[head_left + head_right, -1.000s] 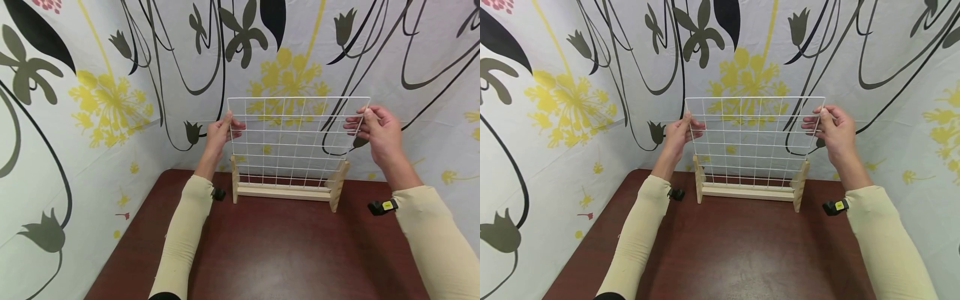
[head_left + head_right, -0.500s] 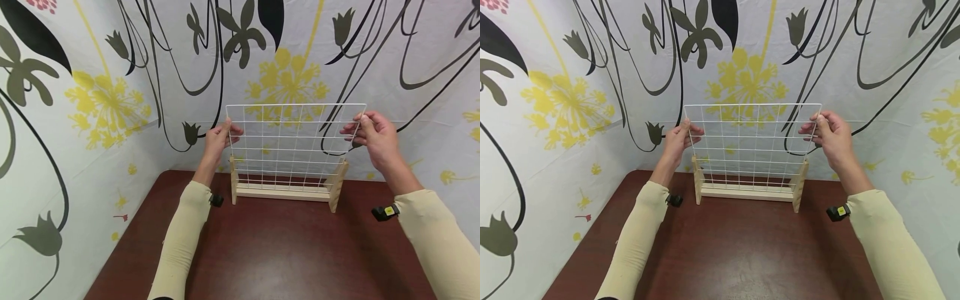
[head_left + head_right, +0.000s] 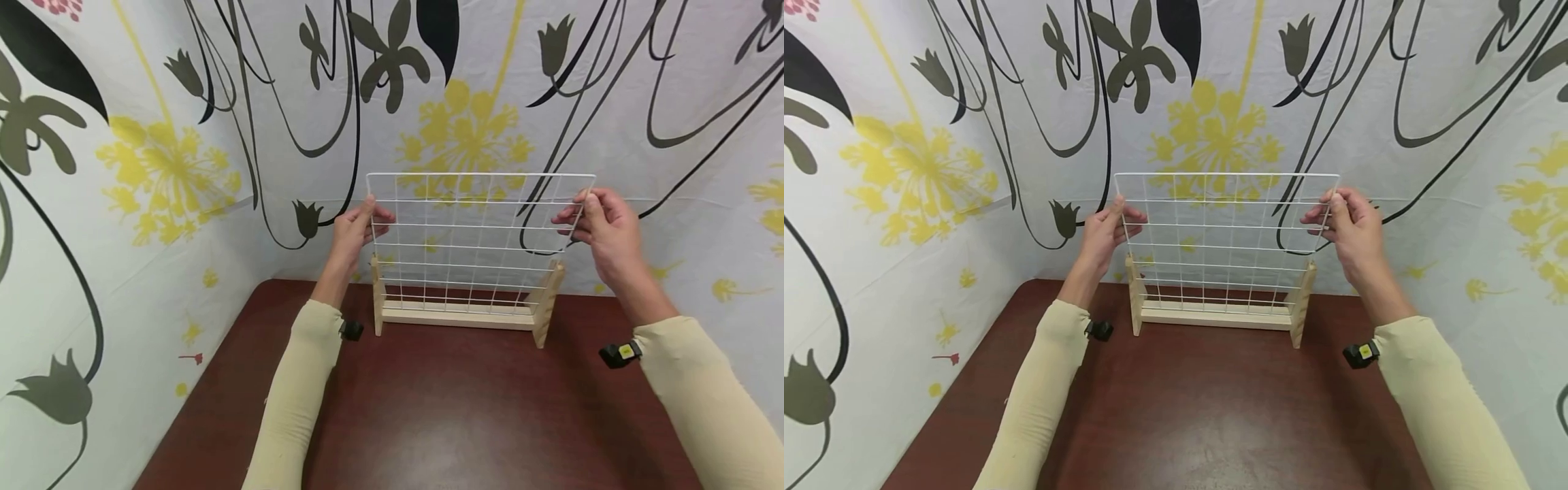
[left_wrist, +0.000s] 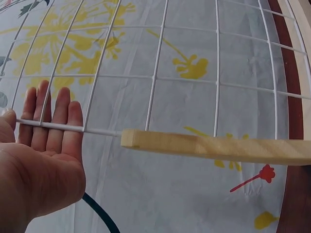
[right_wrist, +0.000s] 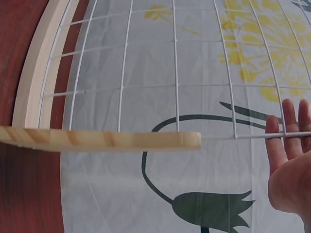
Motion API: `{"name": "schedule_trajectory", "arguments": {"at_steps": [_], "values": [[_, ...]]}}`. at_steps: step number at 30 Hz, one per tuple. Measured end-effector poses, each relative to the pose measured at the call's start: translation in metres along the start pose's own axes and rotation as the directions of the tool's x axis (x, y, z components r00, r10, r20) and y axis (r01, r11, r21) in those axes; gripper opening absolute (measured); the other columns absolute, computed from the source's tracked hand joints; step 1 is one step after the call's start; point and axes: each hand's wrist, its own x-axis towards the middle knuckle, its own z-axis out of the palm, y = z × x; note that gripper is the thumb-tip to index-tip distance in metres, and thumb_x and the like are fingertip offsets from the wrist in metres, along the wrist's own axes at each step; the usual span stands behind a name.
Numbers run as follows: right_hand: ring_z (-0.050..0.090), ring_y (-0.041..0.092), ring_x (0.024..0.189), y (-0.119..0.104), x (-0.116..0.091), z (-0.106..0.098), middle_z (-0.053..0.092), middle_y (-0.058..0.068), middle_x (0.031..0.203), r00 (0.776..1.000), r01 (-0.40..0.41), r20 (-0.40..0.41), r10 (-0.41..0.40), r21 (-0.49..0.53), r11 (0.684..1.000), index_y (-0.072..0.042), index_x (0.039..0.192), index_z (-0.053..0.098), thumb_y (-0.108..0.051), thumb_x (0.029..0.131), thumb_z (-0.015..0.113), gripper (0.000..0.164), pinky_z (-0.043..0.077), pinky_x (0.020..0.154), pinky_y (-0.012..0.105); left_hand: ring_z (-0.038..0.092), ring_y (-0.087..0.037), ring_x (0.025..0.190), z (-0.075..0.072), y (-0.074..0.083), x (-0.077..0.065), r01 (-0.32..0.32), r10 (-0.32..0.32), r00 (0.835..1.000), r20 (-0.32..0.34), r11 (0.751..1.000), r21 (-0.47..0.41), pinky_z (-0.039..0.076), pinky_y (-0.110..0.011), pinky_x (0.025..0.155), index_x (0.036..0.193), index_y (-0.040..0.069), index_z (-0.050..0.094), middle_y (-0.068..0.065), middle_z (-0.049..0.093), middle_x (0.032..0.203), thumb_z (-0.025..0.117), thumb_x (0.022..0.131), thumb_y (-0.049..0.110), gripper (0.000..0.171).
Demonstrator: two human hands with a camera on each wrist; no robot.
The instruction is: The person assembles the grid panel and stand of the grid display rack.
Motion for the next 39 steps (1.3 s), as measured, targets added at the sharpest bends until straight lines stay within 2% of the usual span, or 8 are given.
{"name": "schedule_trajectory", "arguments": {"at_steps": [6, 16, 24, 28, 31, 34, 37, 39], "values": [[0.08, 0.018, 0.084, 0.007, 0.002, 0.006, 0.074, 0.008, 0.089, 0.998, 0.029, -0.055, -0.029, 0.003, 1.0, 0.0, 0.112, 0.061, -0.017, 0.109, 0.056, 0.019, 0.065, 0.073, 0.027, 0.08, -0.017, 0.093, 0.002, -0.001, -0.002, -0.012, 0.01, 0.998, -0.057, 0.999, -0.034, 0.055, -0.054, 0.108, 0.096, 0.006, 0.079, -0.003, 0.082, 0.092, 0.066, 0.102, 0.052, 0.048], [0.08, 0.018, 0.083, 0.016, 0.003, 0.008, 0.072, 0.01, 0.089, 0.994, 0.053, -0.09, -0.056, -0.031, 0.998, 0.005, 0.115, 0.061, -0.016, 0.109, 0.054, 0.023, 0.065, 0.073, 0.027, 0.079, -0.016, 0.096, 0.005, -0.006, -0.005, -0.048, 0.047, 0.995, -0.094, 0.999, -0.005, 0.056, -0.049, 0.108, 0.1, 0.001, 0.077, -0.004, 0.081, 0.094, 0.063, 0.103, 0.052, 0.052], [0.082, 0.019, 0.091, 0.015, 0.005, 0.0, 0.081, 0.01, 0.1, 0.998, 0.039, -0.055, -0.041, -0.033, 0.999, 0.008, 0.123, 0.06, -0.014, 0.109, 0.055, 0.027, 0.065, 0.076, 0.027, 0.075, -0.029, 0.12, 0.011, -0.005, -0.003, -0.016, 0.027, 0.994, -0.105, 0.995, 0.099, 0.056, -0.044, 0.109, 0.127, 0.0, 0.074, -0.019, 0.077, 0.122, 0.059, 0.105, 0.055, 0.06], [0.08, 0.015, 0.104, 0.009, 0.002, -0.007, 0.081, 0.008, 0.115, 1.0, 0.013, 0.001, -0.013, -0.052, 0.999, 0.007, 0.132, 0.058, -0.014, 0.11, 0.054, 0.031, 0.064, 0.081, 0.025, 0.065, -0.038, 0.133, 0.015, -0.005, -0.006, -0.02, 0.032, 0.997, -0.066, 0.984, 0.179, 0.055, -0.045, 0.111, 0.146, 0.004, 0.062, -0.016, 0.071, 0.138, 0.055, 0.109, 0.05, 0.06], [0.074, 0.007, 0.116, 0.006, -0.004, -0.006, 0.076, 0.001, 0.129, 1.0, -0.011, 0.023, 0.015, -0.153, 0.988, 0.003, 0.143, 0.052, -0.017, 0.11, 0.056, 0.039, 0.06, 0.088, 0.018, 0.057, -0.034, 0.144, 0.013, -0.005, -0.013, -0.061, 0.069, 0.997, -0.018, 0.958, 0.279, 0.049, -0.044, 0.118, 0.16, 0.01, 0.044, -0.012, 0.059, 0.154, 0.054, 0.11, 0.044, 0.062], [0.059, 0.006, 0.135, 0.006, -0.015, 0.001, 0.059, -0.001, 0.147, 1.0, -0.007, -0.012, 0.003, -0.372, 0.928, -0.004, 0.156, 0.039, -0.02, 0.109, 0.06, 0.054, 0.052, 0.099, 0.012, 0.033, -0.023, 0.161, 0.008, -0.007, -0.021, -0.168, 0.15, 0.986, 0.074, 0.91, 0.38, 0.033, -0.045, 0.13, 0.17, 0.019, 0.017, -0.003, 0.029, 0.175, 0.056, 0.11, 0.04, 0.075], [0.039, 0.02, 0.152, 0.009, -0.032, 0.011, 0.036, 0.005, 0.162, 0.997, -0.01, -0.069, -0.038, -0.591, 0.807, -0.013, 0.164, 0.026, -0.02, 0.104, 0.066, 0.073, 0.045, 0.115, 0.023, 0.003, -0.017, 0.167, 0.004, -0.011, -0.03, -0.288, 0.241, 0.958, 0.158, 0.835, 0.468, 0.014, -0.052, 0.135, 0.17, 0.029, -0.003, 0.004, -0.002, 0.18, 0.058, 0.106, 0.049, 0.091], [0.029, 0.029, 0.157, 0.013, -0.046, 0.016, 0.025, 0.008, 0.167, 0.994, -0.009, -0.088, -0.072, -0.69, 0.724, -0.018, 0.166, 0.021, -0.02, 0.099, 0.071, 0.084, 0.039, 0.121, 0.028, -0.006, -0.021, 0.167, 0.002, -0.015, -0.038, -0.337, 0.29, 0.941, 0.174, 0.764, 0.55, 0.01, -0.062, 0.133, 0.17, 0.032, -0.007, 0.004, -0.01, 0.18, 0.058, 0.102, 0.061, 0.099]]}}
